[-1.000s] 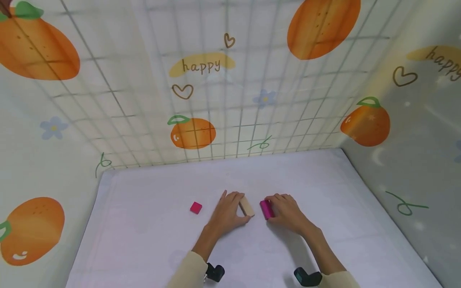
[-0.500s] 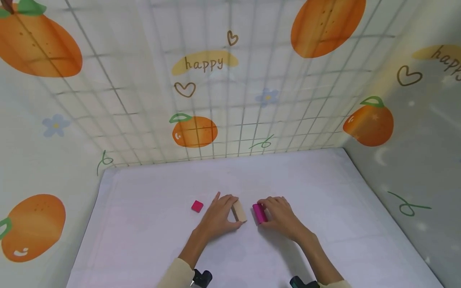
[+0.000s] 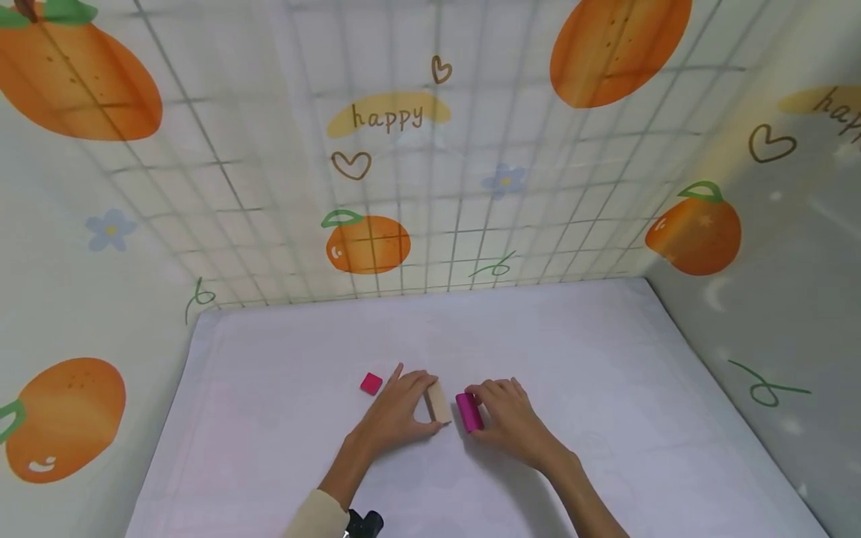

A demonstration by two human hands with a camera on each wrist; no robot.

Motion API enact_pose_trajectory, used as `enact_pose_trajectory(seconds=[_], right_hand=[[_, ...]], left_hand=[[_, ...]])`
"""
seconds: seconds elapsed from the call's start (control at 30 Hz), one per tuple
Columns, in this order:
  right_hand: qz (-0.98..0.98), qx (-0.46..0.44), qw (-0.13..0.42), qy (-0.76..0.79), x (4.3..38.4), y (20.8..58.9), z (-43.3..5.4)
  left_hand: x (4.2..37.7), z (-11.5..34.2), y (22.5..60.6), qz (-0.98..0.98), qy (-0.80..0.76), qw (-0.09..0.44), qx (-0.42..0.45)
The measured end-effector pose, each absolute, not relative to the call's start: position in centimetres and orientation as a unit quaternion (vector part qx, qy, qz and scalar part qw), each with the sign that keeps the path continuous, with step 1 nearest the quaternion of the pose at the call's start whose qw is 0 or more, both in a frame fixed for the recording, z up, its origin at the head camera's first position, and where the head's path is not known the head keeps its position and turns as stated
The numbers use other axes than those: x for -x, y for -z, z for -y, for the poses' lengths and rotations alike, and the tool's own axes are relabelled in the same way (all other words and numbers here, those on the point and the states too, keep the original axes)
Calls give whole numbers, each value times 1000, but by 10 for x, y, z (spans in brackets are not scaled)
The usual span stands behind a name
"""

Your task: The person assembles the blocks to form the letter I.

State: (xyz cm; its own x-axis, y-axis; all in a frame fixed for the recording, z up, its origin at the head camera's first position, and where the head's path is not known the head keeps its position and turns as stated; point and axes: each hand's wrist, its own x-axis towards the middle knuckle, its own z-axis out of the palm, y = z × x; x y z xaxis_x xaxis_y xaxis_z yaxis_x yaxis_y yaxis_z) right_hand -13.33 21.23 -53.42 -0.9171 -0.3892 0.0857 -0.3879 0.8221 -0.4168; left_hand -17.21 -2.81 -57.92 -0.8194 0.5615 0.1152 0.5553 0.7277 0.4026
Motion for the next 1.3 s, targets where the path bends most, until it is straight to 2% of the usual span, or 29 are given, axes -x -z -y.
enact_pose_trajectory(seconds=[0.23, 0.57, 0.8, 1.3], right_hand=[[-956, 207, 13, 209, 121, 534, -200], [-954, 222, 0, 204, 105, 534, -187], [-949, 235, -8, 211, 97, 528, -182], [-955, 214, 13, 204, 89, 532, -174]], left_hand=[[171, 34, 581, -919, -216, -7, -330], [170, 38, 581, -917, -210, 9, -338], [168, 44, 585, -911, -219, -3, -349], [169, 47, 586, -908, -222, 5, -355]])
